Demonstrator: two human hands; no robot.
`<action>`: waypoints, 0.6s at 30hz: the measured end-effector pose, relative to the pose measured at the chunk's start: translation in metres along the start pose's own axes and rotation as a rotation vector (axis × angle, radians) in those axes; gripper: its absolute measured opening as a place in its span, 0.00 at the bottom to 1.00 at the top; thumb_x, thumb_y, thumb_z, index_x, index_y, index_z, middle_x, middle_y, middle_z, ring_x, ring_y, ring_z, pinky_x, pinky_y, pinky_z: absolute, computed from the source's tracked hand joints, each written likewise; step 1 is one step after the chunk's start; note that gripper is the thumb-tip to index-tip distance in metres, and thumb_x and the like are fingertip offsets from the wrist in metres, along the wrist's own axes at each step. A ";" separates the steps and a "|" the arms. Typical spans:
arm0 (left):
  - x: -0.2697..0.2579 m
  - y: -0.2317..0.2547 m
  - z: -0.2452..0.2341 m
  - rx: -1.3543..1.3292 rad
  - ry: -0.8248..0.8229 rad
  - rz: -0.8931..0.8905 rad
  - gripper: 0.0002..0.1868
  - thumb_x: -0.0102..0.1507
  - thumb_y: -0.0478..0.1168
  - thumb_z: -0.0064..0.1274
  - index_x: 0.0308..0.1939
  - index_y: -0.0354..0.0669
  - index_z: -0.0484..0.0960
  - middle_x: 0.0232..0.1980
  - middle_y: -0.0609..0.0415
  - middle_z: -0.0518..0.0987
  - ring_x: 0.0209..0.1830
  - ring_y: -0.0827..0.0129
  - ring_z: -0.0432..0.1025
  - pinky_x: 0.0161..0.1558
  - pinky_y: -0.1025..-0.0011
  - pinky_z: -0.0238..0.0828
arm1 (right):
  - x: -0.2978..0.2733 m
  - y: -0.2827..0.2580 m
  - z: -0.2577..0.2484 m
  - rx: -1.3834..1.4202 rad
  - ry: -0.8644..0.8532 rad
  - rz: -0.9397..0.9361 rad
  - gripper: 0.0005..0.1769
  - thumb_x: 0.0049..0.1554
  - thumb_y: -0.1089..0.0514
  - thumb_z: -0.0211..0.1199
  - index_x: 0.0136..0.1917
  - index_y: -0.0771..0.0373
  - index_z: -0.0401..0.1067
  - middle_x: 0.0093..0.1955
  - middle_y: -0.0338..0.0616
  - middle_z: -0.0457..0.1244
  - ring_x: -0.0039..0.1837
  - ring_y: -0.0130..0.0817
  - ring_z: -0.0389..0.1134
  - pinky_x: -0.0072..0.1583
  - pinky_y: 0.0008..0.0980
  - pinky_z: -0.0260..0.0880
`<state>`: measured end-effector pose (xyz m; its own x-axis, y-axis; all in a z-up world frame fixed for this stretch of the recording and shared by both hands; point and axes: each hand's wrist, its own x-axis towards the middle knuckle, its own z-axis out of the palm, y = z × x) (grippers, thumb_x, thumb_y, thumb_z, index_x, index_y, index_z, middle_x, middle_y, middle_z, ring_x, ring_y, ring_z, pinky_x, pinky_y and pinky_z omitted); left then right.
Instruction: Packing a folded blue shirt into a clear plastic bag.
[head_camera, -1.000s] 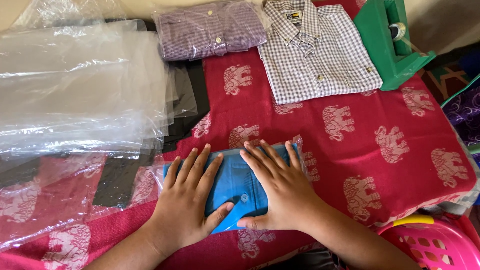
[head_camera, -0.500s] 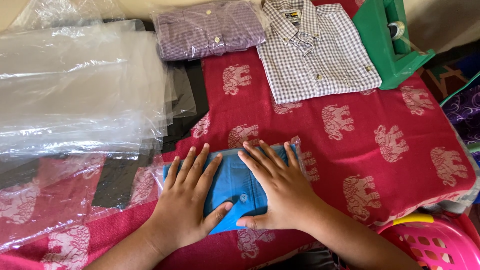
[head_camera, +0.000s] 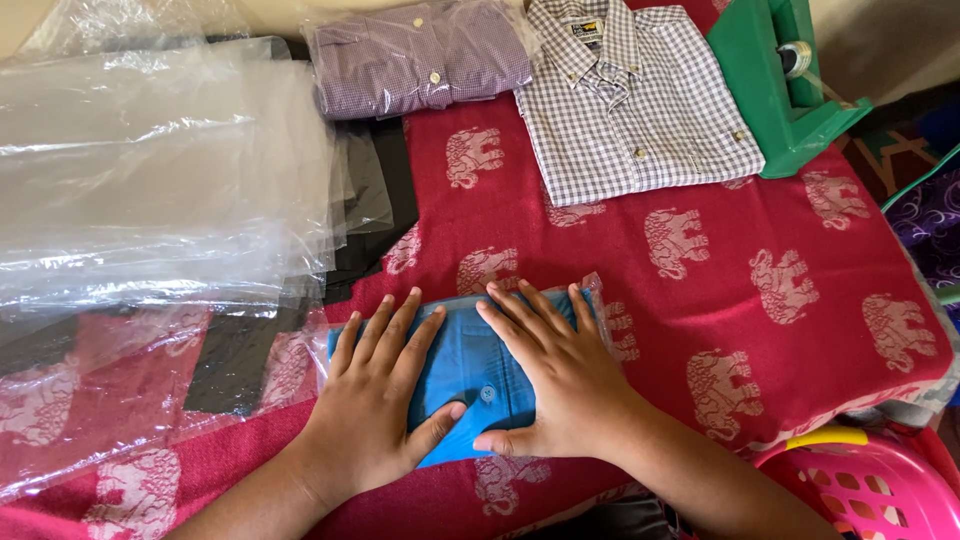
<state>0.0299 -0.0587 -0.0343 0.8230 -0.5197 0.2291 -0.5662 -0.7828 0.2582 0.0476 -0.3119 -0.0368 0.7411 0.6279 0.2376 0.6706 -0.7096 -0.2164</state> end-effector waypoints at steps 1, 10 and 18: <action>0.000 0.000 0.000 0.000 -0.001 0.001 0.45 0.67 0.69 0.37 0.77 0.40 0.57 0.80 0.32 0.53 0.80 0.35 0.45 0.71 0.34 0.36 | 0.000 0.000 0.000 0.004 0.000 -0.001 0.73 0.42 0.11 0.58 0.82 0.62 0.46 0.84 0.57 0.44 0.83 0.60 0.40 0.72 0.80 0.29; 0.000 -0.001 0.001 0.005 -0.005 0.003 0.45 0.67 0.69 0.37 0.77 0.40 0.57 0.80 0.32 0.54 0.79 0.35 0.46 0.71 0.35 0.36 | 0.000 0.000 0.001 -0.001 0.007 -0.004 0.74 0.41 0.11 0.60 0.82 0.61 0.46 0.84 0.56 0.43 0.83 0.60 0.41 0.72 0.79 0.29; 0.000 -0.001 0.001 0.019 -0.009 0.002 0.46 0.67 0.69 0.36 0.78 0.40 0.57 0.80 0.32 0.53 0.79 0.35 0.46 0.71 0.35 0.37 | 0.000 0.000 0.001 0.002 0.001 0.000 0.73 0.41 0.11 0.60 0.82 0.61 0.46 0.84 0.56 0.43 0.83 0.60 0.40 0.72 0.79 0.29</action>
<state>0.0306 -0.0577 -0.0355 0.8223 -0.5242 0.2212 -0.5669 -0.7882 0.2395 0.0477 -0.3119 -0.0375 0.7411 0.6275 0.2389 0.6707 -0.7089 -0.2183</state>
